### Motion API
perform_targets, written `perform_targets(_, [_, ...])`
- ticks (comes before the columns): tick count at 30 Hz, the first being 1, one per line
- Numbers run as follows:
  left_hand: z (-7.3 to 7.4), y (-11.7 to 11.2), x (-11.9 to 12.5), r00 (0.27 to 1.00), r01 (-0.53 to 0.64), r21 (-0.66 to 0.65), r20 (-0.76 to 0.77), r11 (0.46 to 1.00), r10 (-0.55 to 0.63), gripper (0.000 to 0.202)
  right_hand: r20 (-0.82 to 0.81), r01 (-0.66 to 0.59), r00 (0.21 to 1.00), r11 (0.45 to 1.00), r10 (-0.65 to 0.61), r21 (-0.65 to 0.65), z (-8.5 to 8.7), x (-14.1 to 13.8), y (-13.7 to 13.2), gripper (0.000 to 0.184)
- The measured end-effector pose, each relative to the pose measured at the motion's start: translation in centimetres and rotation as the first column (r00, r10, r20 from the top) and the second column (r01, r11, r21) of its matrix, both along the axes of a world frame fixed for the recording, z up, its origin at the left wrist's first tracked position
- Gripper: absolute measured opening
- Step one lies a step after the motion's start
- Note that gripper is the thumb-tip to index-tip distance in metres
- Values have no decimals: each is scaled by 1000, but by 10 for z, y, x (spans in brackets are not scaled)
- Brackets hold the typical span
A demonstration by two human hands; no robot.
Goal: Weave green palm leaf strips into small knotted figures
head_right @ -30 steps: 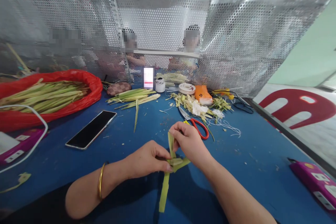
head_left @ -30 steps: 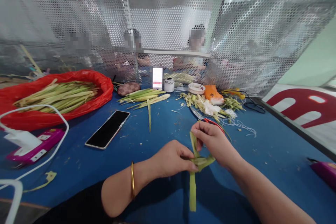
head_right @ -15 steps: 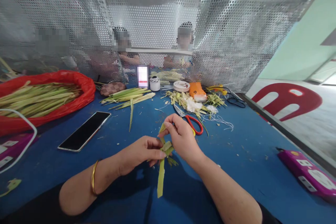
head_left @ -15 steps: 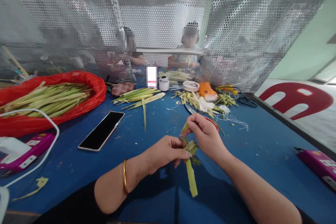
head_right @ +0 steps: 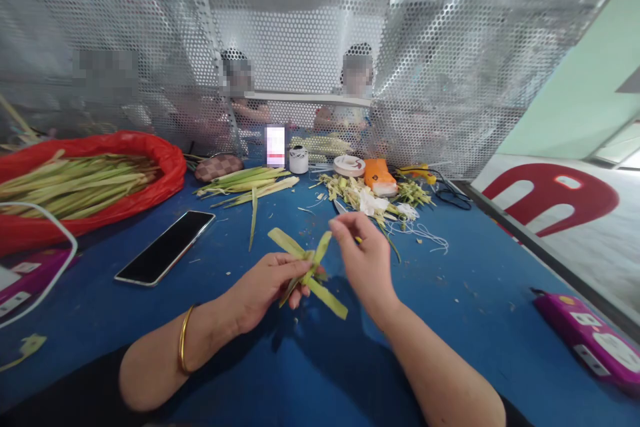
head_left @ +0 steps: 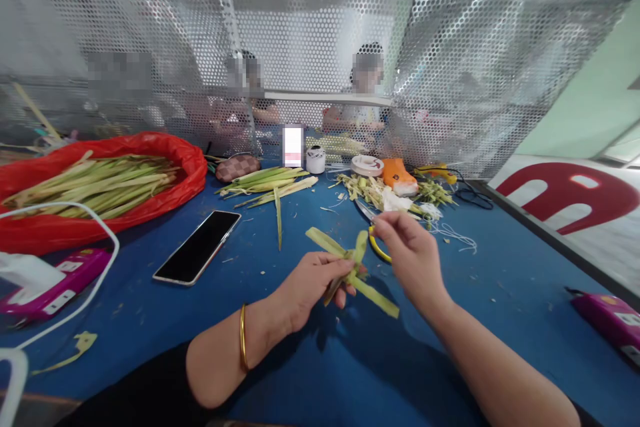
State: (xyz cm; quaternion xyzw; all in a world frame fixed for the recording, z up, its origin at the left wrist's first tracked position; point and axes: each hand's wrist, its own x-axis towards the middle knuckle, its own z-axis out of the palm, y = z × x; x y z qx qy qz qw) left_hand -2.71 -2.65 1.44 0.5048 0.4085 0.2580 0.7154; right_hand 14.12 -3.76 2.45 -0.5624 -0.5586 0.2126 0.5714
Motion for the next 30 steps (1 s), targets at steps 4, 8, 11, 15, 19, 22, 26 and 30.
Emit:
perform_targets(4, [4,0,-1,998,-67,32,8,997,67,38,-83,-146,988,941,127,-305,-3,7,9,45])
perform_targets(8, [3,-2,-1,999,38,16,12,999,-38,44,-303,-439,888,836,347,-329,-10,-2,6,41])
perform_targets(11, [0,-1,0,997,71,26,27,997,-72,42,-322,-325,916,912,238,-251,-14,-7,5,36])
perform_targets(15, [-2,0,0,995,92,48,29,995,-94,34,-339,-201,933,957,121,-211,-17,-6,7,32])
perform_targets(19, [2,-2,-1,996,70,2,55,998,-70,32,-333,-267,927,929,174,-256,-17,-5,9,34])
perform_targets(22, [5,-4,0,998,59,0,37,998,-58,25,-319,-270,930,925,180,-268,-18,-7,9,36])
perform_targets(26, [5,-7,2,999,45,5,-16,999,-44,26,-280,-244,946,928,164,-282,-22,-7,12,34])
perform_targets(30, [3,-4,4,997,-73,-18,10,997,73,27,-116,-112,989,966,87,-232,-18,-1,13,30])
